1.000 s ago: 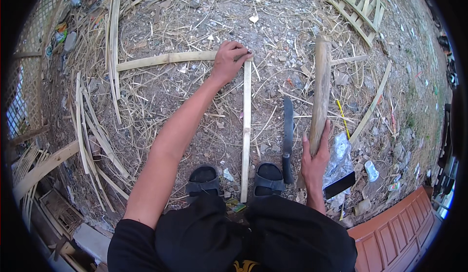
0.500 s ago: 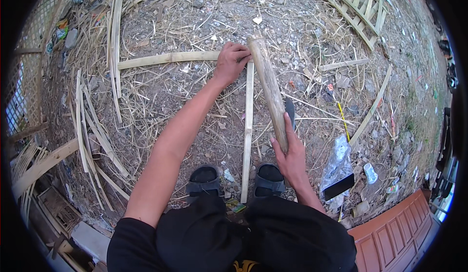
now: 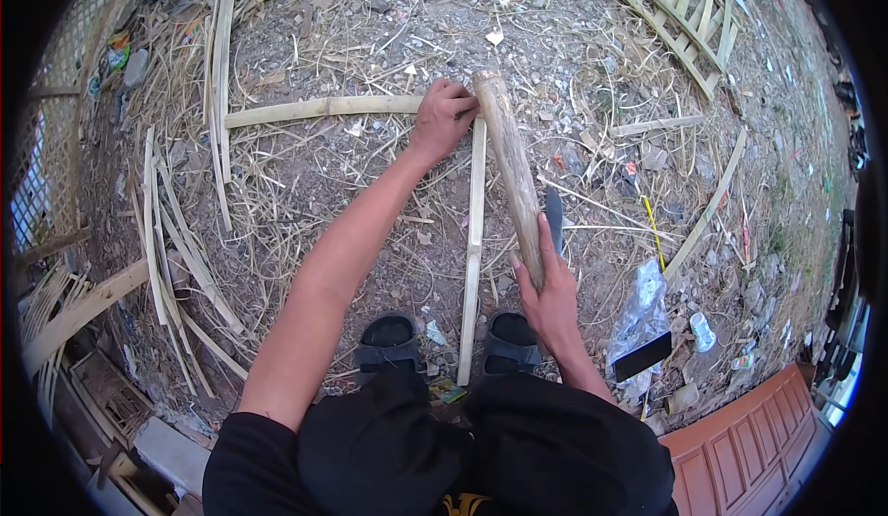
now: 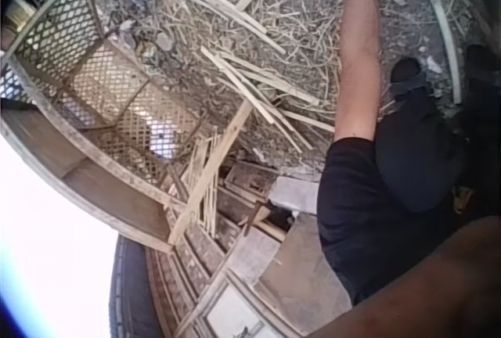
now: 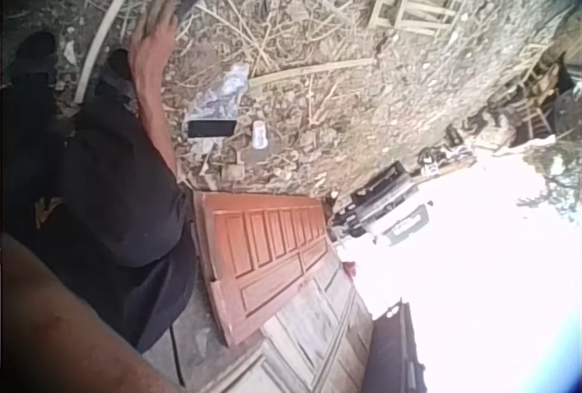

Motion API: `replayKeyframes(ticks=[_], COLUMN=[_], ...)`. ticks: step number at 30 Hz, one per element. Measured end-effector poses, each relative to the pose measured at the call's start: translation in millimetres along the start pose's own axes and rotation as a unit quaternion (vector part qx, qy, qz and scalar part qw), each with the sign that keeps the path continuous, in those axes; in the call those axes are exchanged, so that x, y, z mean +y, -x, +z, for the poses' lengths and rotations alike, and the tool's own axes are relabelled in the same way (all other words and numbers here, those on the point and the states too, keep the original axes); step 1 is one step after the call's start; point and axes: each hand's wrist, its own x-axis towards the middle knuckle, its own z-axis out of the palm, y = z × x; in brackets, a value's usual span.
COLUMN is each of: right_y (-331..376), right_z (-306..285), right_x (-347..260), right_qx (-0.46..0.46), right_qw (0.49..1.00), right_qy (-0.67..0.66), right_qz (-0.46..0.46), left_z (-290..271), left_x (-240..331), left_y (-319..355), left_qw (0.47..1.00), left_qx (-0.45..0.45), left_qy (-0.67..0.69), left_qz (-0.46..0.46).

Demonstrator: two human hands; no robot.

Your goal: The person fastens bamboo strips together by hammering them with a wooden stick, then scrapes and trims another bamboo strip using a knife.

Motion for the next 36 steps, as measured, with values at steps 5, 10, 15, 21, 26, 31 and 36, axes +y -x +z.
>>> replayKeyframes(ticks=[5,10,15,21,26,31,36], right_y=[-0.3,-3.6,0.2,-3.9,-0.3,-4.5,-0.2], right_z=[1.3,-3.0,-3.1,-3.1,1.3,-4.4,-8.6], right_x=[-4.3,-5.6,-12.6,-8.0,-9.4,-11.1,-16.4], right_qx=[0.075,0.025,0.119,0.037,0.057,0.026,0.041], right_qw=[0.995,1.000,0.988,0.999,0.997,0.999,0.998], right_qy=[-0.005,0.016,-0.019,-0.002,0.022,-0.022,0.022], right_qz=[-0.062,0.005,-0.099,-0.022,-0.051,-0.006,-0.030], left_z=[0.7,4.3,5.4,2.7,0.9,1.8,5.8], left_x=[2.1,-2.2,-0.3,5.9,1.6,1.3,5.1], left_y=[-1.6,0.7,-0.7,0.9,2.1,4.2,0.2], left_qw=[1.000,1.000,1.000,1.000,1.000,1.000,0.999], left_qx=[0.003,0.005,0.020,-0.003,-0.001,0.002,0.010], left_qy=[0.017,-0.012,0.008,0.008,-0.009,-0.007,-0.002], left_qz=[0.002,0.014,0.020,0.012,0.020,0.021,0.034])
